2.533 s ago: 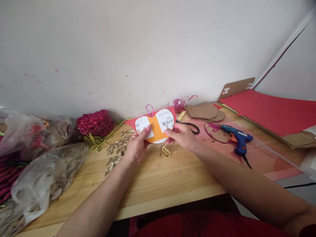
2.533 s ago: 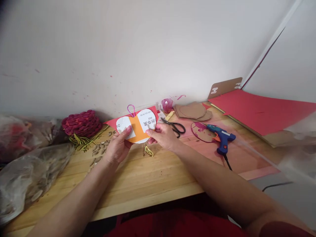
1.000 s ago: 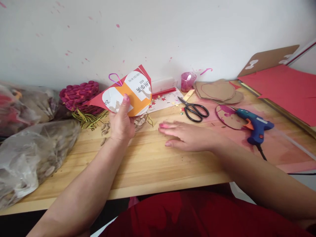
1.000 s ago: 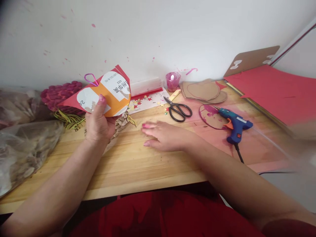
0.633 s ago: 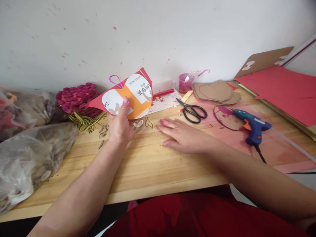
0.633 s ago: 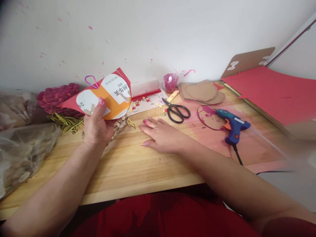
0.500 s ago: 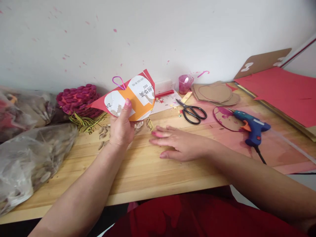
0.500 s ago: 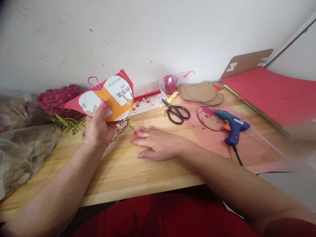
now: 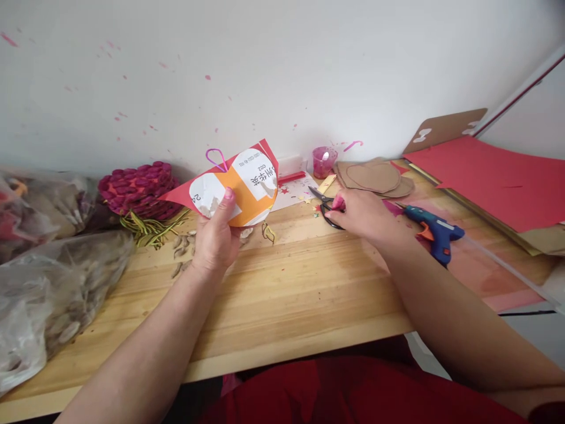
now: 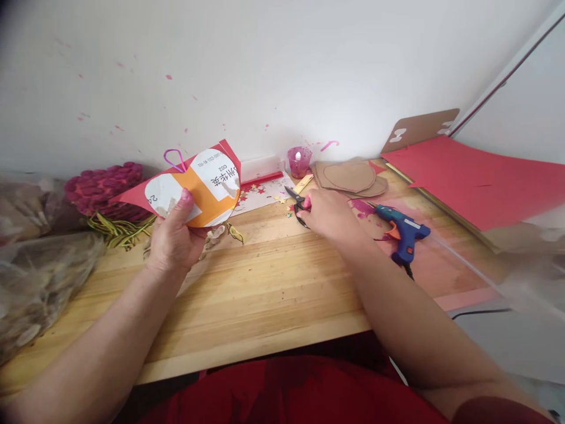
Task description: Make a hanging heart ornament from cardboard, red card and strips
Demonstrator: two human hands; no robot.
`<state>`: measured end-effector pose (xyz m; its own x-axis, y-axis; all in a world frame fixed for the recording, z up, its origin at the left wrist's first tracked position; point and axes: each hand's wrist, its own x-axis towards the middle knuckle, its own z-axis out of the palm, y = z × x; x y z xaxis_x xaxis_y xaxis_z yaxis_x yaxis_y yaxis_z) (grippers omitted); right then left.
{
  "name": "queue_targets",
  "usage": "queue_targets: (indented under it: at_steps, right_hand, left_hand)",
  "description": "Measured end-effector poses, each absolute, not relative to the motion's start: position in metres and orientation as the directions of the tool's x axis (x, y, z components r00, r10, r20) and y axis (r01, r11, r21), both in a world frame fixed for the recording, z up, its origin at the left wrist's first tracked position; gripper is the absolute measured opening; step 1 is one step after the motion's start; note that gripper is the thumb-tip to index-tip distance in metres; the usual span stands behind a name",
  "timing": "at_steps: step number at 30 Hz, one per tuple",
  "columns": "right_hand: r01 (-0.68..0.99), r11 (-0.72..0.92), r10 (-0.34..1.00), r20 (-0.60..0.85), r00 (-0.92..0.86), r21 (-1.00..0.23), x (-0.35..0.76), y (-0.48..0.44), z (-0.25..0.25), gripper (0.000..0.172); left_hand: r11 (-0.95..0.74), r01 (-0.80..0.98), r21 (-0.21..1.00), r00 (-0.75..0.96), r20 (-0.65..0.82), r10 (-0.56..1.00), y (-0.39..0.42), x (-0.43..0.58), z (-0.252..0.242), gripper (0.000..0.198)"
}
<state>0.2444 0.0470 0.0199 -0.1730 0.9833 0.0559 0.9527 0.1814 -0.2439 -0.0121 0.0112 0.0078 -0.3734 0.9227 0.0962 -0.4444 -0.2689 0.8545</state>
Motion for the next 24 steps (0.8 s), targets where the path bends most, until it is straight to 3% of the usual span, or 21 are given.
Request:
queue_targets:
  at_steps: [5,9,20,24]
  right_hand:
    - [0.962,0.088,0.994,0.082,-0.069,-0.260,0.250,0.054,0.018,0.017]
    - [0.973,0.007,0.994,0.108,0.019,-0.229,0.254,0.055,0.019,0.030]
    - [0.975,0.071,0.997,-0.018,-0.076,-0.212,0.254,0.057,0.015,0.026]
    - [0.937,0.018,1.000,-0.016,-0.026,-0.349,0.254,0.056,0.019,0.024]
  left_hand:
    - [-0.248,-0.483,0.839,-0.359,0.069,0.931,0.013,-0.016,0.008,0.046]
    - [-0.237,-0.490,0.839,-0.359,0.053,0.932,0.015,-0.017,0.010,0.047]
    - [-0.215,-0.453,0.865,-0.363,0.041,0.931,0.014,-0.018,0.006,0.050]
    - [-0.222,-0.443,0.869,-0.380,0.042,0.924,0.014,-0.017,0.006,0.054]
